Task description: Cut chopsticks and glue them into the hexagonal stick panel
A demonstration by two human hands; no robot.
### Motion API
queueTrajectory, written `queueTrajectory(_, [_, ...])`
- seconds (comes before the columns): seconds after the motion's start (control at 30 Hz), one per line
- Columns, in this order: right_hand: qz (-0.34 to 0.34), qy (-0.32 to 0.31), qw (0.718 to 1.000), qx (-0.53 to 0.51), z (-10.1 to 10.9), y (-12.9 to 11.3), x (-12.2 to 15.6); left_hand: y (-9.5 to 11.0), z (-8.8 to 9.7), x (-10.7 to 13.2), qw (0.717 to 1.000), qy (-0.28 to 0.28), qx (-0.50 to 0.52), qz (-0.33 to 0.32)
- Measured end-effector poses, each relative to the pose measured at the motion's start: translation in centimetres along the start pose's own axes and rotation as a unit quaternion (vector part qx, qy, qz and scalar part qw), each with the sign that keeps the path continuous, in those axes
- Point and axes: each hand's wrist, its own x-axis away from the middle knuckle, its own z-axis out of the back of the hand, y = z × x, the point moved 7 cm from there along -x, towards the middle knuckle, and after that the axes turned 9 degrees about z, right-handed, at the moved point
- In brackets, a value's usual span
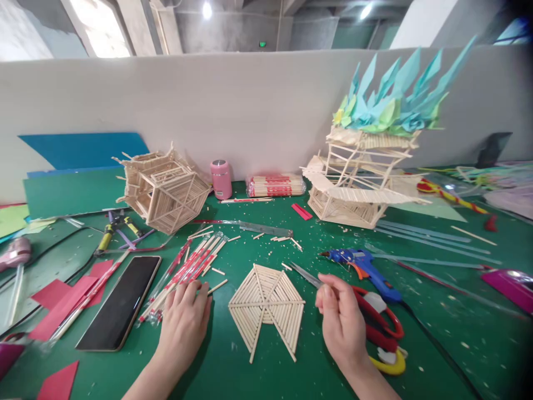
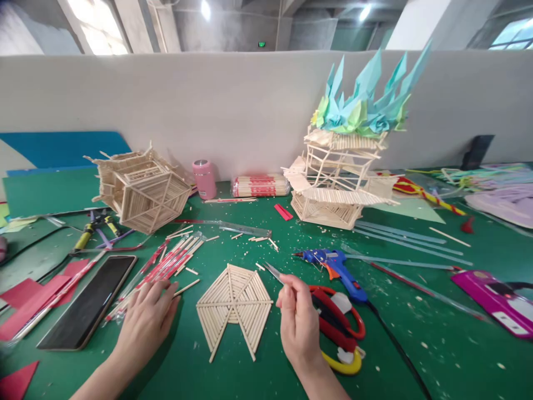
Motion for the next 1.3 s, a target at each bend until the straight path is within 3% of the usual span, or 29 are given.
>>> queueTrajectory(0.17, [-0.034,0.055,0.998,0.015,1.6,0.9,-0.1,-0.2,-1.1,-0.2,0.998,-0.032,-0.055,-0.023])
queueTrajectory(0.37, [-0.050,0.113,0.992,0.016,3.5,0.4,-0.3,-0.6,-1.4,-0.2,0.999,-0.022,-0.030,-0.019])
queueTrajectory(0.6, [-0.059,0.173,0.979,0.086,8.4,0.4,-0.1,-1.4,0.9,0.4,0.996,0.009,0.092,0.001])
queueTrajectory(0.73, [-0.002,0.156,0.961,0.228,10.0,-0.6,0.4,1.2,2.1,0.8,0.985,-0.028,0.167,-0.023])
queueTrajectory(0.83, [0.039,0.066,0.984,0.162,7.4,-2.2,0.7,4.6,1.7,1.1,0.966,-0.109,0.224,-0.074])
queueTrajectory(0.97, [0.074,-0.099,0.988,0.089,1.4,-5.1,1.3,7.1,0.6,1.4,0.956,-0.135,0.241,-0.095])
queueTrajectory(1.1, [0.076,-0.204,0.974,0.056,-2.4,-6.1,1.9,7.1,-0.3,1.8,0.953,-0.145,0.251,-0.083])
queueTrajectory(1.3, [0.051,-0.260,0.963,0.052,-3.9,-4.9,2.6,6.5,-0.7,1.8,0.952,-0.159,0.256,-0.061])
